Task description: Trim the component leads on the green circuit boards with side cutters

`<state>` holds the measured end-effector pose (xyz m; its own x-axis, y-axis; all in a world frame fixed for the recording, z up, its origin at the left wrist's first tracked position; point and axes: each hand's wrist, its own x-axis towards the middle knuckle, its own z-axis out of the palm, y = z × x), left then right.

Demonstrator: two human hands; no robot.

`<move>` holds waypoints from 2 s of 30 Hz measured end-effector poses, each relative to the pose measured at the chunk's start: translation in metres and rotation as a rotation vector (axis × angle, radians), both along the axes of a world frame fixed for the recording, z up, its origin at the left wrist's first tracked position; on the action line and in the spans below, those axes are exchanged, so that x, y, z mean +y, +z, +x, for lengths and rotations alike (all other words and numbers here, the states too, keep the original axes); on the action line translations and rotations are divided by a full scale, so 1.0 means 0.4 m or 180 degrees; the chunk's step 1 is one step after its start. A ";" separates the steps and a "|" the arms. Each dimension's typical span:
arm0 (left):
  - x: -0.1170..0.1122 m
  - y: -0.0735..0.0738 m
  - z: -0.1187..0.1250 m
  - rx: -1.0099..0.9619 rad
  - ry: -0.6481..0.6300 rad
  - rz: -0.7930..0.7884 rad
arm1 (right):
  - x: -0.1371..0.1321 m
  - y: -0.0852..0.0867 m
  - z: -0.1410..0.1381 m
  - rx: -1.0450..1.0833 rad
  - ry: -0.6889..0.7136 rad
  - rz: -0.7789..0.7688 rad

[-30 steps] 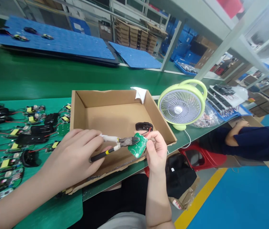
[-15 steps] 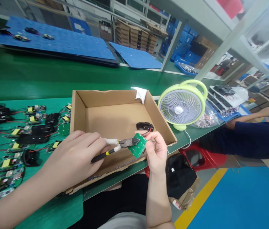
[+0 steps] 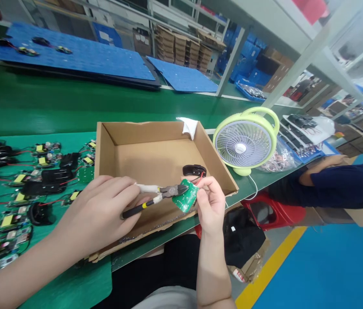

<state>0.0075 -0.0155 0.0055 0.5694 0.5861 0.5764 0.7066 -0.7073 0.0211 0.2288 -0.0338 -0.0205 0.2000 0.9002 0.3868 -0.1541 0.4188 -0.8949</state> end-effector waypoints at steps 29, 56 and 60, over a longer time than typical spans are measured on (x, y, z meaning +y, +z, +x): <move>0.003 -0.002 -0.005 0.0056 -0.0061 -0.0135 | 0.011 0.013 -0.004 0.0482 -0.0424 -0.0275; 0.002 -0.020 -0.012 0.0000 -0.0182 -0.0310 | 0.013 0.022 0.007 0.0495 -0.0014 -0.0468; 0.001 -0.027 -0.013 -0.0004 -0.0180 -0.0285 | 0.013 0.022 0.006 0.0473 0.0031 -0.0427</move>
